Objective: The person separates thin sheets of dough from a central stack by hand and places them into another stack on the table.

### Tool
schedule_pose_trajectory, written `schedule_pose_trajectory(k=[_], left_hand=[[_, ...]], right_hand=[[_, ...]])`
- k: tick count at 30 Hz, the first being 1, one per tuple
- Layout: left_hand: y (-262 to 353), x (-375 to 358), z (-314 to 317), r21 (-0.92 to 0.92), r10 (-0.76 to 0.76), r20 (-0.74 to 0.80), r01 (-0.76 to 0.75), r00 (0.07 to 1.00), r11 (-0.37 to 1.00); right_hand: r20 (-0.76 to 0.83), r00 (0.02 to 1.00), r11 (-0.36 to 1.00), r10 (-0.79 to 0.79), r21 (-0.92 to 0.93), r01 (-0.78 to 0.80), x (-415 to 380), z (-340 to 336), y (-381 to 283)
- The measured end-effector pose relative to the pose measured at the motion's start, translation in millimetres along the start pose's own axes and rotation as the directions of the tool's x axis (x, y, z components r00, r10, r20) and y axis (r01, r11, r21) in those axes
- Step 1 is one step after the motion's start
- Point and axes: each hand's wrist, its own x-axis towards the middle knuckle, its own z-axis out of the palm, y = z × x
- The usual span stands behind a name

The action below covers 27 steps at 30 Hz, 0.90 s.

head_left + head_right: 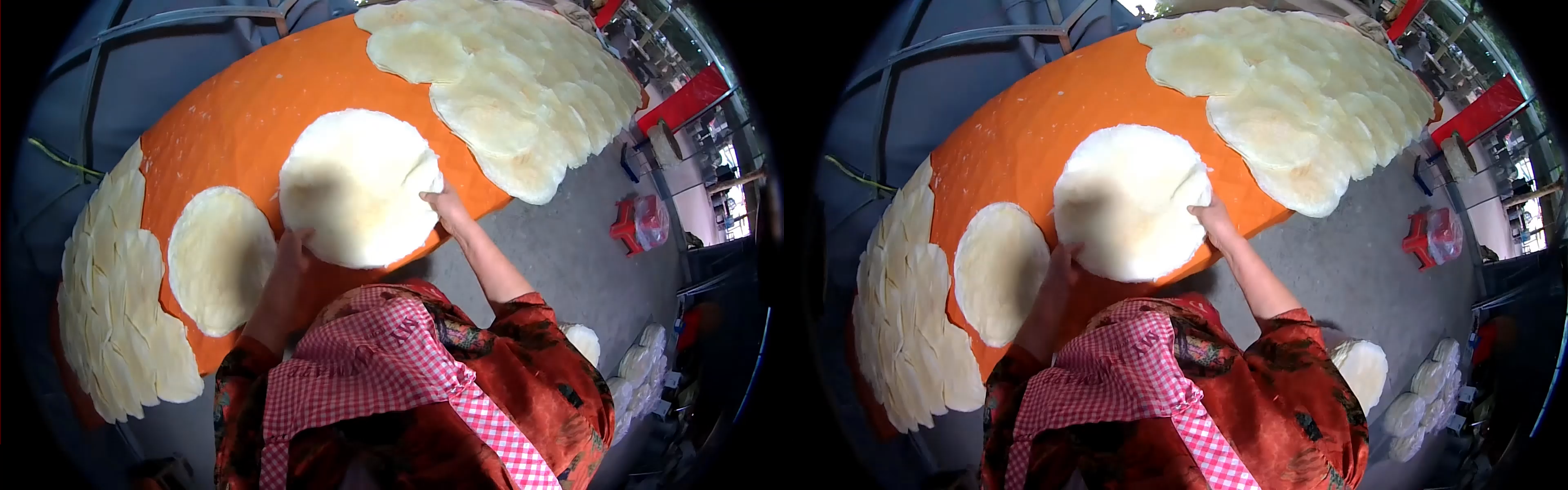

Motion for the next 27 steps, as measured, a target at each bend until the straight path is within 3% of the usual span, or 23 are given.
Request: schedule_pose_trajectory(k=[4,7,10,11,13,14,16,17,19,22,23,24,25,26,27], left_hand=[[-1.4,3.8,-4.3,0.109,0.113,-0.026,-0.109,0.993,0.988],[6.6,-20.1,9.4,0.427,0.224,-0.001,-0.202,0.975,0.881],[-6.2,-17.2,15.6,0.579,0.438,-0.206,-0.252,0.875,0.775],[-7.0,-23.8,23.7,0.750,0.570,-0.196,-0.253,0.798,0.611],[-1.6,-35.5,36.8,0.969,0.784,-0.072,-0.142,0.616,0.201],[-4.9,-35.0,32.9,0.979,0.822,0.130,-0.204,0.555,-0.017],[-20.5,-35.9,19.0,0.859,0.756,0.512,-0.264,0.408,-0.439],[-22.8,-41.3,20.0,0.865,0.719,0.501,-0.286,0.482,-0.411],[-27.7,-49.2,24.1,0.880,0.627,0.475,-0.325,0.618,-0.347],[-12.5,-57.4,9.3,0.814,0.663,0.532,-0.535,0.527,-0.228],[-1.5,-69.8,6.4,0.825,0.652,0.477,-0.556,0.589,-0.102],[10.9,-91.8,5.9,0.823,0.630,0.424,-0.567,0.651,0.032],[15.6,-110.4,-2.6,0.806,0.592,0.376,-0.567,0.713,0.171],[16.5,-119.1,-18.5,0.788,0.677,0.391,-0.607,0.623,0.104],[14.2,-125.0,-42.2,0.814,0.749,0.278,-0.562,0.601,0.148]], right_hand=[[0.071,0.992,0.985,-0.106,-0.129,0.115,-2.6,9.1,-27.3],[0.072,0.987,0.962,-0.142,-0.223,0.155,17.2,-14.3,-2.1],[-0.051,0.990,0.827,-0.129,-0.557,0.079,16.6,-27.2,7.3],[-0.080,0.943,0.659,-0.322,-0.734,0.162,9.2,-22.9,4.5],[0.006,0.743,0.210,-0.669,-0.958,0.197,-5.3,-9.5,-0.8],[0.025,0.765,0.237,-0.643,-0.944,0.230,-5.3,-8.9,-5.0],[0.144,0.704,0.072,-0.695,-0.961,0.268,-10.4,8.8,-5.6],[0.202,0.673,-0.011,-0.712,-0.961,0.278,-15.4,17.6,-4.5],[0.248,0.841,-0.136,-0.481,-0.969,0.208,-13.8,20.0,13.0],[0.203,0.958,-0.254,-0.201,-0.956,0.149,-6.9,18.5,35.0],[0.196,0.969,-0.261,-0.152,-0.953,0.152,-4.0,23.7,28.5],[0.130,0.980,-0.314,-0.152,-0.946,0.077,-17.8,47.3,8.8],[0.121,0.946,-0.283,-0.301,-0.959,0.033,-34.6,73.2,-2.8],[0.252,0.868,-0.249,-0.428,-0.956,0.155,-31.6,76.9,2.9],[0.358,0.755,-0.227,-0.549,-0.934,0.277,-26.0,81.1,6.1]])
